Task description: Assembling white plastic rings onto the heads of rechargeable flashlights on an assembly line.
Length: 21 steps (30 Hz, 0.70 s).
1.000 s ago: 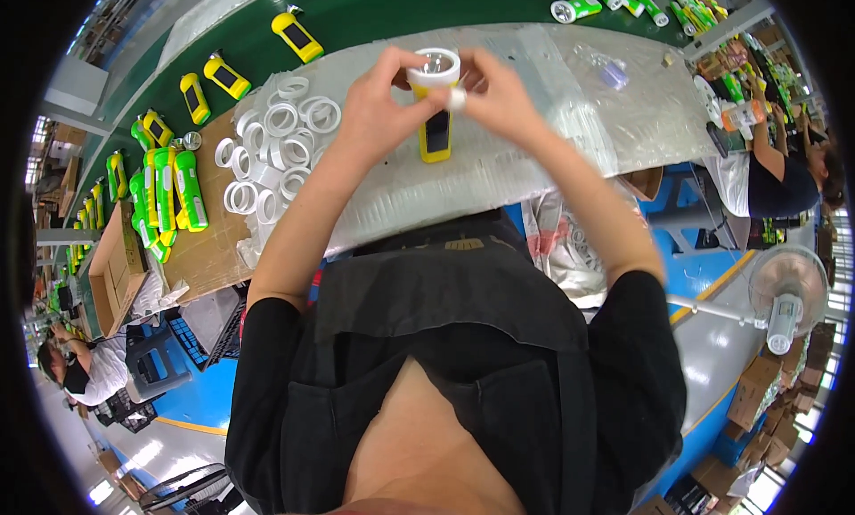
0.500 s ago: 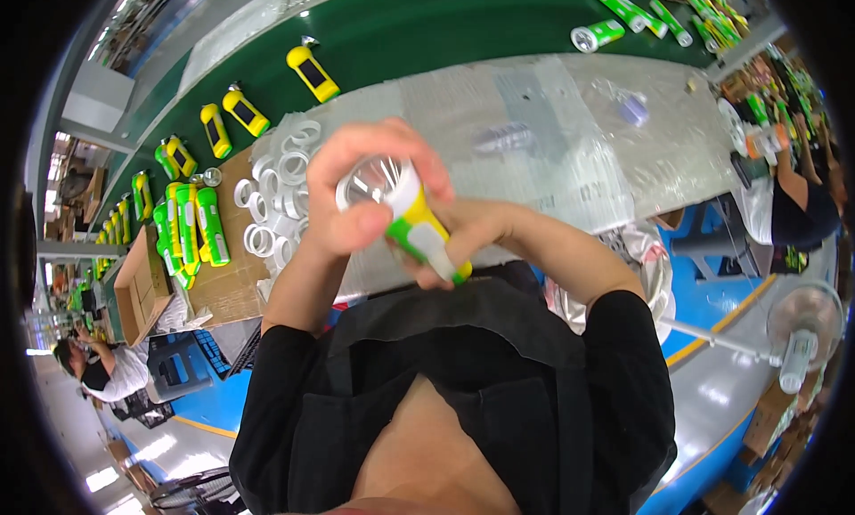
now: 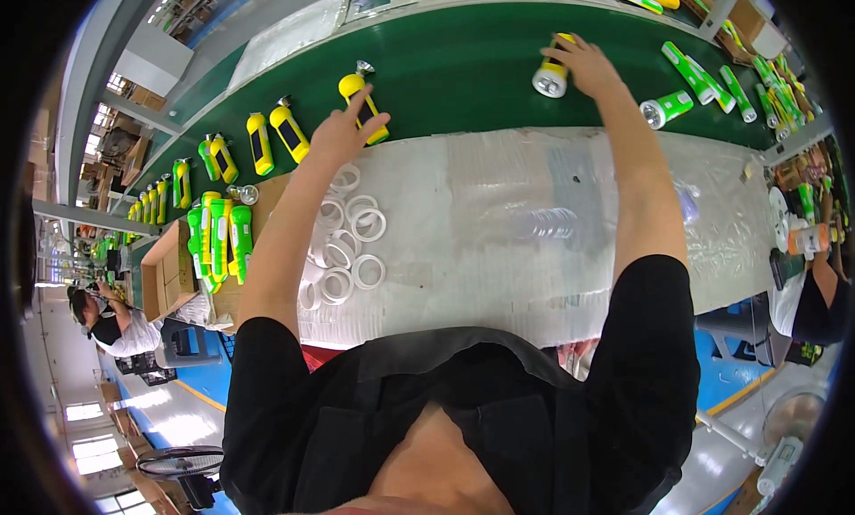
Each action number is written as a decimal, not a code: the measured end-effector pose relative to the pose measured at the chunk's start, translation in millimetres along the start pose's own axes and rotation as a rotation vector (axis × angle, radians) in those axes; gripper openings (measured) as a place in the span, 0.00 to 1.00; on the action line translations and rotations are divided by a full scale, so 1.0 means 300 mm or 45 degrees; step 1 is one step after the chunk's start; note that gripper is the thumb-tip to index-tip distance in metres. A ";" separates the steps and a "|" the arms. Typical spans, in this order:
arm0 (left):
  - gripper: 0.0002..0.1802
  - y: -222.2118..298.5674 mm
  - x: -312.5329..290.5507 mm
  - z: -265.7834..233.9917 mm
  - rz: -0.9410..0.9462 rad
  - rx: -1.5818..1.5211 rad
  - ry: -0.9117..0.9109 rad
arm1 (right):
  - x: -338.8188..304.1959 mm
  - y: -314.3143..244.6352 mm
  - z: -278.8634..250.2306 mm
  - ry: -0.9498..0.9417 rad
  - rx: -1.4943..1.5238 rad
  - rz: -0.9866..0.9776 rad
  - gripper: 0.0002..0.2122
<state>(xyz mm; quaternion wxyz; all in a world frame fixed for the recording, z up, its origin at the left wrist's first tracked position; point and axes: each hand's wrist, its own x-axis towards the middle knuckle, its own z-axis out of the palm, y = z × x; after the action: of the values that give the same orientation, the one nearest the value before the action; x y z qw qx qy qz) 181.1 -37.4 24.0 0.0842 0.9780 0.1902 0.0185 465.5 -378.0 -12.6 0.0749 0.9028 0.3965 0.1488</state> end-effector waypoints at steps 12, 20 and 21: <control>0.19 0.218 -0.176 0.038 0.551 -1.205 -0.213 | -0.279 -0.530 -0.278 -0.125 2.145 0.462 0.25; 0.15 0.304 -0.534 -0.048 0.935 -0.859 0.067 | -0.607 -0.776 -0.458 -0.191 2.801 0.726 0.20; 0.14 0.300 -0.525 -0.067 0.913 -1.059 0.249 | -0.634 -0.772 -0.481 -0.383 2.851 0.479 0.23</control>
<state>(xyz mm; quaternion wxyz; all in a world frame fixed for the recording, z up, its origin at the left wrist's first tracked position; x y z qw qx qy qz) 66.9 -175.6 58.7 0.4334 0.8595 -0.1709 0.2103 135.6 -359.9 25.2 -0.7479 0.5164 0.1523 -0.3883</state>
